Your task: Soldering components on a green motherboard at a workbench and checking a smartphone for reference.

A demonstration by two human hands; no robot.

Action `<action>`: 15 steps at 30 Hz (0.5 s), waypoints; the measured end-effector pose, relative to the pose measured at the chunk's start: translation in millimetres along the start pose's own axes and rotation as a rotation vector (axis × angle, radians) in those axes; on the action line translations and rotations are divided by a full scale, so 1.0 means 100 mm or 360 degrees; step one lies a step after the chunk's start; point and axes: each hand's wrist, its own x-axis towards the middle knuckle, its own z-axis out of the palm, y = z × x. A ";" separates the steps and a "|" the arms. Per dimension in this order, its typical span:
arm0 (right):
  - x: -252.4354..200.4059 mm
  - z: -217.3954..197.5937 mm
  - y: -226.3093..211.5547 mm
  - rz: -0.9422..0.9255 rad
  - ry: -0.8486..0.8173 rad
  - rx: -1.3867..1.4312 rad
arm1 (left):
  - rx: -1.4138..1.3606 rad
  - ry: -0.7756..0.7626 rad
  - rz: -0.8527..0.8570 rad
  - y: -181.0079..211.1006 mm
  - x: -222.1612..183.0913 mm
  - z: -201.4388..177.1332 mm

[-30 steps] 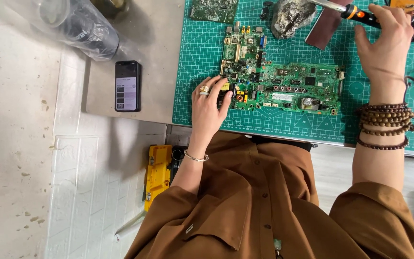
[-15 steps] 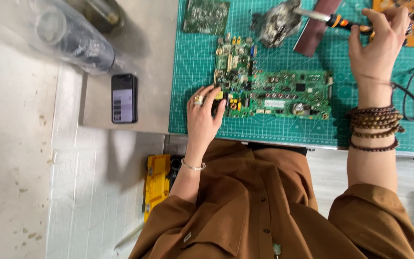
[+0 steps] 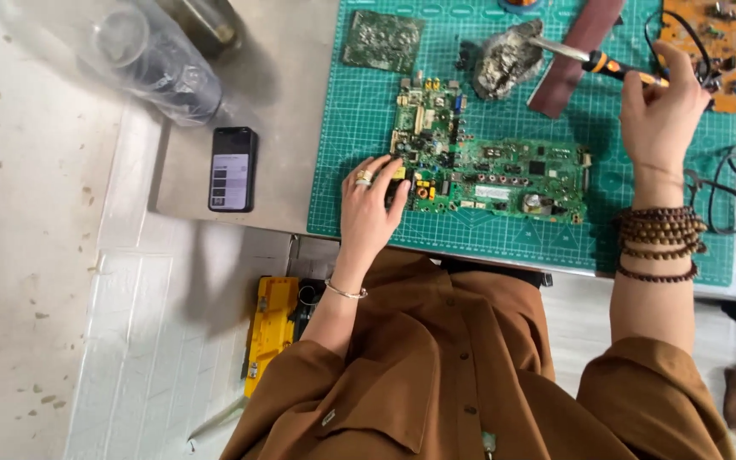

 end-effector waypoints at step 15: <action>0.01 -0.09 -0.10 0.0276 -0.0275 0.0144 | 0.0033 -0.0031 0.0001 -0.03 0.00 0.04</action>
